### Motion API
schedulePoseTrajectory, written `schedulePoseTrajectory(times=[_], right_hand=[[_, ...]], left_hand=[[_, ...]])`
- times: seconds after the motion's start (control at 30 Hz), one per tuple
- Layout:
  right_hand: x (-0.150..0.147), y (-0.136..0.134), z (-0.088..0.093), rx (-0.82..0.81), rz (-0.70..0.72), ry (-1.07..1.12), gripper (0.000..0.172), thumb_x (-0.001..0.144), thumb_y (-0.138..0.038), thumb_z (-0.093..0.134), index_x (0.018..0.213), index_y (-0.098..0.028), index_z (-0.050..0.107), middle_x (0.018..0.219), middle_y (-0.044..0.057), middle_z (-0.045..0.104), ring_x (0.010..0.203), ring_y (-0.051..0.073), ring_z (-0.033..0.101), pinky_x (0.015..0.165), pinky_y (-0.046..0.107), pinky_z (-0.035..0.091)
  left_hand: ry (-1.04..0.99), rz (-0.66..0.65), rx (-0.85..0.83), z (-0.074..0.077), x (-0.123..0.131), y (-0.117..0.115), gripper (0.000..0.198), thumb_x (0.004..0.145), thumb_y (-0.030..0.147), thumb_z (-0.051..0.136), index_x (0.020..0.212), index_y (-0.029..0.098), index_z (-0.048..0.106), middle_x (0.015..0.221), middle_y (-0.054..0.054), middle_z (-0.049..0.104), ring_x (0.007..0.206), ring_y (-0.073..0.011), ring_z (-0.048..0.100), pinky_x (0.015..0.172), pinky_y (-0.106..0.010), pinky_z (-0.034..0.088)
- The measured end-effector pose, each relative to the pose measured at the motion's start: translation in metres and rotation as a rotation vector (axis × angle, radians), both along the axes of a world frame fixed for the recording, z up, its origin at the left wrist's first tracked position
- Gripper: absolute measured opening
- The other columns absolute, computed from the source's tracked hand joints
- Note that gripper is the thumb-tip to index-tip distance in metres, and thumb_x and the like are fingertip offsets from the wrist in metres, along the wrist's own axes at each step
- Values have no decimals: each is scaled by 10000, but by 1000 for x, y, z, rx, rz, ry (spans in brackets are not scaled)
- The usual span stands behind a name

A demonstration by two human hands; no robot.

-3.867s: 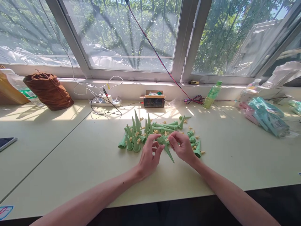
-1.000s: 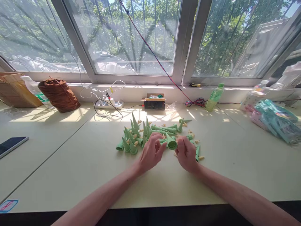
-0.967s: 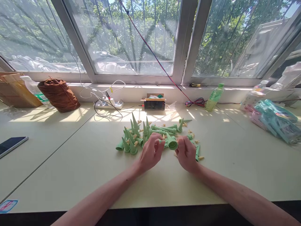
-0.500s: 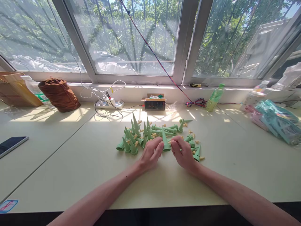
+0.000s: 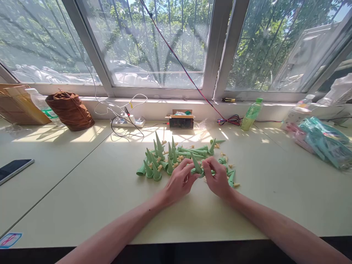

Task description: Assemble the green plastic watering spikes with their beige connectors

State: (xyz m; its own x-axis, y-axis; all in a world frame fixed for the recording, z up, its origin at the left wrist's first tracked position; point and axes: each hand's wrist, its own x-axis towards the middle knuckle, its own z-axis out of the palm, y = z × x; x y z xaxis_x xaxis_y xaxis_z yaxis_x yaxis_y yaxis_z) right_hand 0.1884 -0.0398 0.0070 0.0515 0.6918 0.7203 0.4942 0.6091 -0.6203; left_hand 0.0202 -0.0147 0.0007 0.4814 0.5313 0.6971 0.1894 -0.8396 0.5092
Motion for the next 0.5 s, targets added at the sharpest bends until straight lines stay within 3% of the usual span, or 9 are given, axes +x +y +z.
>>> schedulePoseTrajectory(times=[0.27,0.5], right_hand=[[2,1,0,-31,18,-5,232,1003,-296,492,811,-198,576,614,-31,582,487,101,509,497,215,406],[6,3,1,-41,26,-29,159,987,-318,541,901,-193,589,667,-9,642,539,124,587,509,230,432]], left_hand=[[-39,59,-36,0,0,0,248,935,194,612,1182,207,626,1127,-78,523,516,0,482,468,-170,471],[-84,159,27,-1,1,3,243,956,182,585,1183,238,648,1044,-50,545,550,-24,494,467,-164,456]])
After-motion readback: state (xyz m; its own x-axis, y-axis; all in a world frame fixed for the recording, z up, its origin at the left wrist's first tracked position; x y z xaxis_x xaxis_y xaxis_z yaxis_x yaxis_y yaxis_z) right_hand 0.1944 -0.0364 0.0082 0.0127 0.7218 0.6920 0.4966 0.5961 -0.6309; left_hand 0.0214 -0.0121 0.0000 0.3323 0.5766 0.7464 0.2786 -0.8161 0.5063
